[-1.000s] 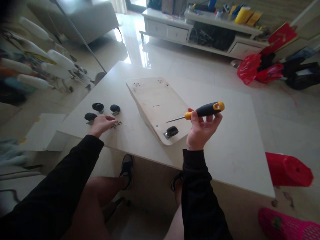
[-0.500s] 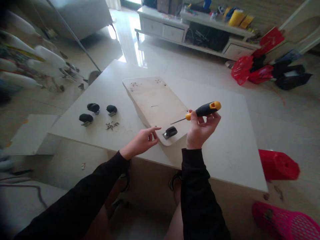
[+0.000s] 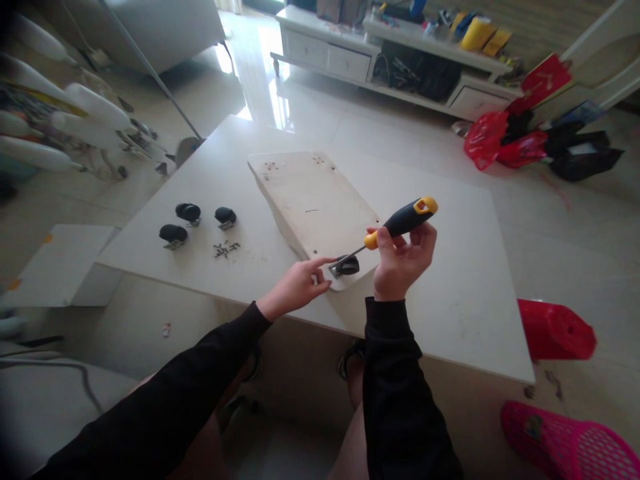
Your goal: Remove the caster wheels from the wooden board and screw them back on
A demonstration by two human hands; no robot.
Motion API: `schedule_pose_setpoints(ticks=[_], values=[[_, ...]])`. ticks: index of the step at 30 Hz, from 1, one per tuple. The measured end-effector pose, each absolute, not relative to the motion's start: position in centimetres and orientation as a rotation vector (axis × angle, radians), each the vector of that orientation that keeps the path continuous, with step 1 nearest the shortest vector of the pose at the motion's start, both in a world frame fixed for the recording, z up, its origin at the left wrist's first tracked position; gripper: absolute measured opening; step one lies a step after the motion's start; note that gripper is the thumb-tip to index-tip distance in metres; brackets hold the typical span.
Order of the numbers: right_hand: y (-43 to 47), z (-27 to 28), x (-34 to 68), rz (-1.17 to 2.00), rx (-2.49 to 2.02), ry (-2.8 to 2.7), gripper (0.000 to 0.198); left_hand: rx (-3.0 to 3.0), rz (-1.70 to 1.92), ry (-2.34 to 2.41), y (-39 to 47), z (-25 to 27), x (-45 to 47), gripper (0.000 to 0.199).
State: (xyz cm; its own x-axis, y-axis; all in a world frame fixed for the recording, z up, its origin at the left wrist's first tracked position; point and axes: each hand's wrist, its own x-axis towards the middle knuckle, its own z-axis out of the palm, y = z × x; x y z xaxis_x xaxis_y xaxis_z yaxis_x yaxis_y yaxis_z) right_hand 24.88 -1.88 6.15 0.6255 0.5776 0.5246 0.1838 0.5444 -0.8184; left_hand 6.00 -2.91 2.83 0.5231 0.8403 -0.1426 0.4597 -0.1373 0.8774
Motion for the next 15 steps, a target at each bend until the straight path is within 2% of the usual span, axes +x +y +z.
schedule_pose_setpoints(ticks=[11, 15], values=[[-2.3, 5.7, 22.2, 0.342, -1.065, -1.090, 0.053, 1.660, 0.454, 0.997, -2.1, 3.4, 6.2, 0.057], [-2.2, 5.4, 22.1, 0.342, -1.099, -1.100, 0.054, 1.664, 0.472, 1.036, -1.6, 3.4, 6.4, 0.049]])
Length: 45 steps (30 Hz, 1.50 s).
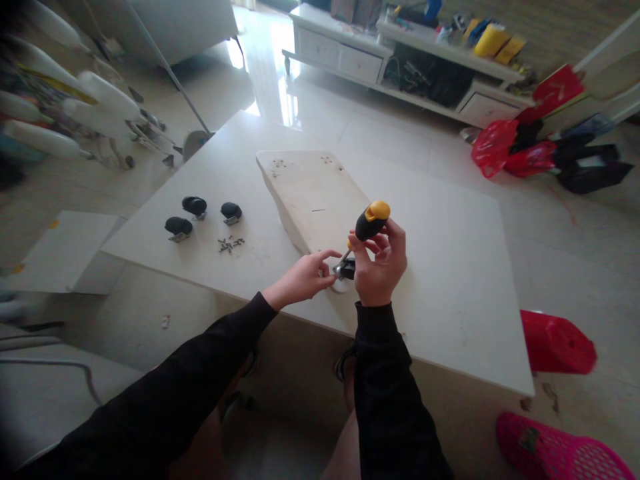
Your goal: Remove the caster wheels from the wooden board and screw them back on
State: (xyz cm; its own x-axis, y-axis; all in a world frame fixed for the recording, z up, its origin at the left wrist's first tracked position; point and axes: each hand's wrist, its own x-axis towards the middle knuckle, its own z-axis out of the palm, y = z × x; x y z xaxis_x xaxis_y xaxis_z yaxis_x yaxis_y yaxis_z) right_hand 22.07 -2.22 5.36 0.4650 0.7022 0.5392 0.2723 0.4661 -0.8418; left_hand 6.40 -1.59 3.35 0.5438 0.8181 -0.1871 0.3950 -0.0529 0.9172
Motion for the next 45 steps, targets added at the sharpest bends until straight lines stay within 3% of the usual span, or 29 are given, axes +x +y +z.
schedule_pose_setpoints(ticks=[16, 30, 45], values=[[-2.2, 5.8, 22.2, 0.271, -1.204, -1.050, 0.053, 1.760, 0.511, 1.113, -0.3, 3.2, 6.2, 0.029], [-3.1, 6.0, 22.8, 0.288, -1.186, -1.031, 0.050, 1.748, 0.534, 1.147, 1.7, 3.7, 6.4, 0.030], [-2.4, 5.6, 24.2, 0.284, -1.137, -1.053, 0.060, 1.694, 0.620, 1.006, 3.1, 3.3, 7.5, 0.026]])
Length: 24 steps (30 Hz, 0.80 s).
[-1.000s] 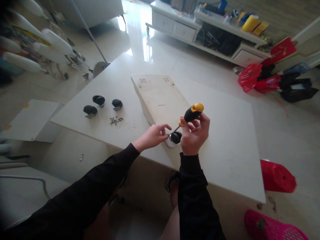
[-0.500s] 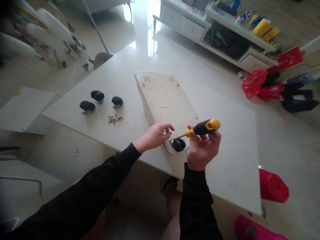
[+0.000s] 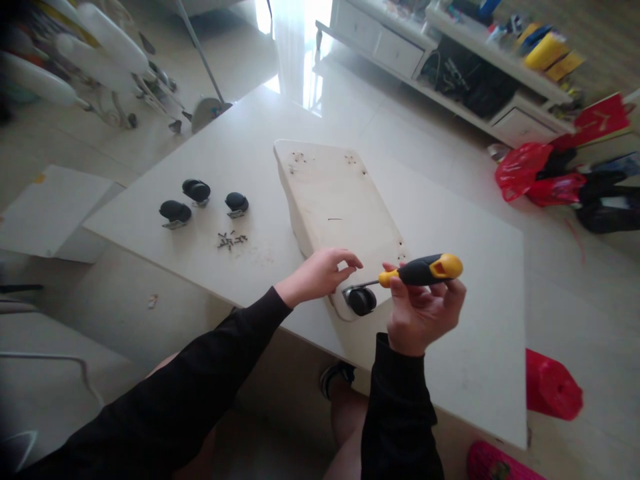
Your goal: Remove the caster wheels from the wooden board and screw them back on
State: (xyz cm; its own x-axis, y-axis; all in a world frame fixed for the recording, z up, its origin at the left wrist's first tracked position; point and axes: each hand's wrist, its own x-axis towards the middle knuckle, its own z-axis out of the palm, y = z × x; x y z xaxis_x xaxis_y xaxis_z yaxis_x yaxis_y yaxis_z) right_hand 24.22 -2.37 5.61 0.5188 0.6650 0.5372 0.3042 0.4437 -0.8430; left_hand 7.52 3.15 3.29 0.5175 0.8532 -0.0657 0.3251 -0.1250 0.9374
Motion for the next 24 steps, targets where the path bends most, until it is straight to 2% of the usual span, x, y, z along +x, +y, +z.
schedule_pose_setpoints(ticks=[8, 13, 17, 21, 24], values=[[-2.4, 5.6, 24.3, 0.459, -1.125, -1.095, 0.052, 1.635, 0.531, 0.740, 3.1, 3.6, 7.9, 0.028], [-2.4, 5.5, 24.6, 0.540, -1.163, -1.106, 0.049, 1.610, 0.554, 0.730, 3.1, 3.4, 8.3, 0.024], [-2.0, 5.5, 24.5, 0.515, -1.115, -1.089, 0.054, 1.592, 0.554, 0.750, 3.0, 3.5, 8.6, 0.021], [-1.4, 5.5, 24.3, 0.395, -1.155, -1.018, 0.068, 1.632, 0.621, 0.768, 3.0, 3.4, 8.9, 0.018], [-1.3, 5.6, 24.2, 0.354, -1.216, -0.965, 0.070, 1.661, 0.651, 0.780, 3.0, 3.3, 9.2, 0.017]])
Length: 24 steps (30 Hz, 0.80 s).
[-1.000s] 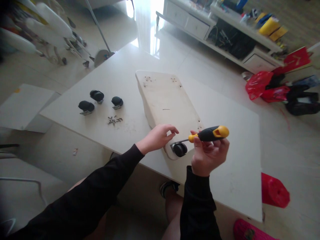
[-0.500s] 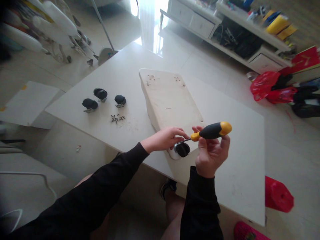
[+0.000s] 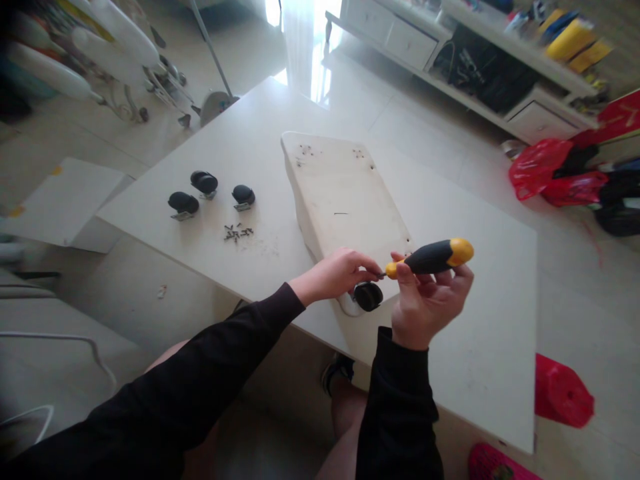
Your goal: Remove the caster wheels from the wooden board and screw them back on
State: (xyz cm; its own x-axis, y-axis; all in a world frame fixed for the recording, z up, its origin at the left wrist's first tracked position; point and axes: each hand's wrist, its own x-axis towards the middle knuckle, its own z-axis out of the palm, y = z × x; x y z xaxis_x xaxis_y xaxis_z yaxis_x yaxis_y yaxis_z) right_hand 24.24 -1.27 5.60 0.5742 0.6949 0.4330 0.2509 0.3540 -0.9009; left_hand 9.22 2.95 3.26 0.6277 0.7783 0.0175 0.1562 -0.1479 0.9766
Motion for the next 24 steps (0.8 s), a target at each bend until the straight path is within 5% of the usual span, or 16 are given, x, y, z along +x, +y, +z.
schedule_pose_setpoints(ticks=[7, 13, 24], values=[[-1.91, 5.82, 24.22, 0.468, -1.196, -1.071, 0.057, 1.684, 0.675, 0.806, 3.08, 3.32, 9.27, 0.013], [-1.43, 5.68, 24.53, 0.412, -1.183, -1.008, 0.073, 1.718, 0.729, 0.787, 3.19, 2.84, 9.34, 0.011], [-1.54, 5.54, 24.20, 0.484, -1.112, -1.066, 0.065, 1.644, 0.695, 0.772, 3.24, 3.53, 8.88, 0.015]])
